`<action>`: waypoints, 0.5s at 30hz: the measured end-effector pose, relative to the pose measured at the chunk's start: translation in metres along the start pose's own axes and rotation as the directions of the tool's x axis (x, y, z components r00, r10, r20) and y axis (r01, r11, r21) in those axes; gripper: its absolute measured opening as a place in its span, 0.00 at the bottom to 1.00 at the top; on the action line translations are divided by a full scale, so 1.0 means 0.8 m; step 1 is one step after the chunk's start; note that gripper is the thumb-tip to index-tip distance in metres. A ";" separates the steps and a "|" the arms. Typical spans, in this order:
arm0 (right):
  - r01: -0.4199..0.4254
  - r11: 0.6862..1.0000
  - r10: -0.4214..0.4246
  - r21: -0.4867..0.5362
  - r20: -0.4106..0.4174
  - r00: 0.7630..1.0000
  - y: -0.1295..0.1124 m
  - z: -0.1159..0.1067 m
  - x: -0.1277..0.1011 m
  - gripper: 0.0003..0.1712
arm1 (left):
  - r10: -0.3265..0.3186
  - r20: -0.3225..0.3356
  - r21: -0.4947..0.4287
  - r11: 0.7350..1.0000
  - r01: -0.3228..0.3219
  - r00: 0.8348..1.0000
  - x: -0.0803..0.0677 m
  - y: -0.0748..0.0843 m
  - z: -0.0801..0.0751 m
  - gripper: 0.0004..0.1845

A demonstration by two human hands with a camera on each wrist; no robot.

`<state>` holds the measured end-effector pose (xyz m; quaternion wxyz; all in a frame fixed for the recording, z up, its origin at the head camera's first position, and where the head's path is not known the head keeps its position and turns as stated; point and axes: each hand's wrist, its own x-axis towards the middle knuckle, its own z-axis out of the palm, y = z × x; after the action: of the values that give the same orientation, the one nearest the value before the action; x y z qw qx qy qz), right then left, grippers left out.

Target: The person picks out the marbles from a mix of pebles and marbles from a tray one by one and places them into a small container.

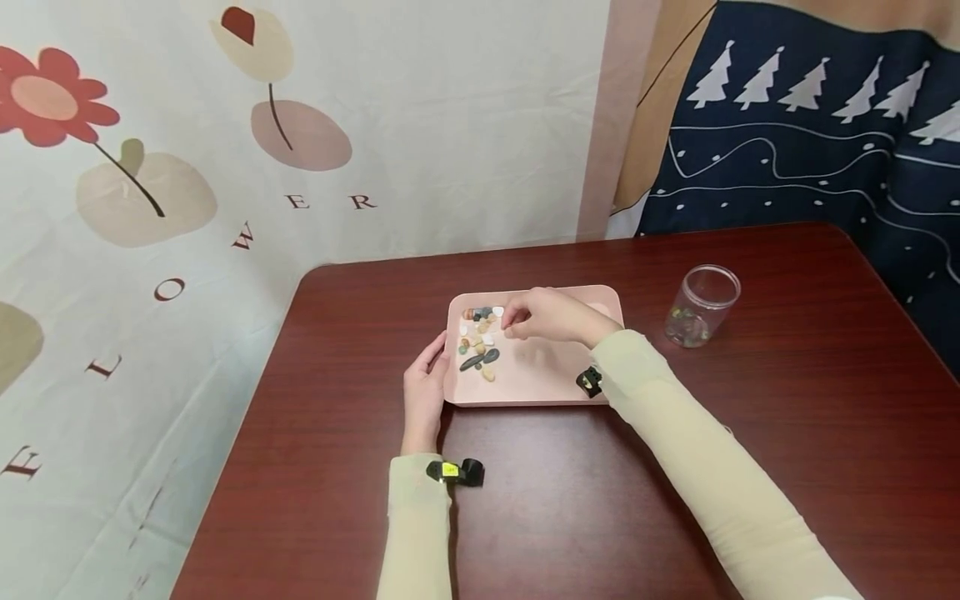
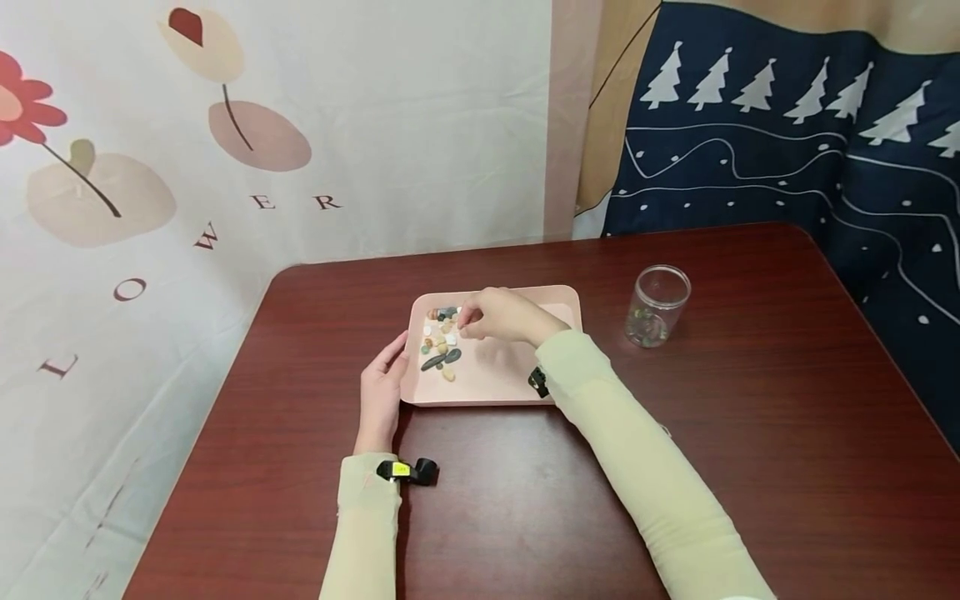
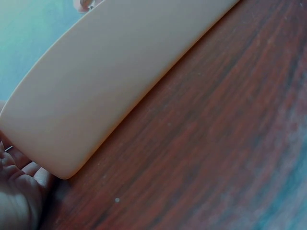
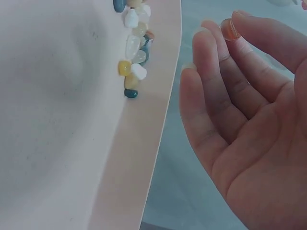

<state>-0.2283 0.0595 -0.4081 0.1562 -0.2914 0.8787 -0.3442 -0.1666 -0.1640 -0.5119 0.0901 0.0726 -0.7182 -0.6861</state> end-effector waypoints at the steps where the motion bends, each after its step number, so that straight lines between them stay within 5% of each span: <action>1: 0.006 1.000 -0.006 0.001 -0.005 1.000 0.000 0.000 -0.001 0.03 | 0.002 0.003 -0.008 1.000 -0.002 1.000 0.000 -0.001 0.000 0.17; 15: 0.037 0.999 -0.037 0.007 -0.025 0.999 -0.007 0.000 -0.019 0.03 | -0.018 0.007 0.009 1.000 0.018 1.000 0.001 -0.002 -0.001 0.17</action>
<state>-0.2144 0.0658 -0.4029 0.1399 -0.3027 0.8737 -0.3541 -0.1670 -0.1650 -0.5133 0.0810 0.0768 -0.7211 -0.6837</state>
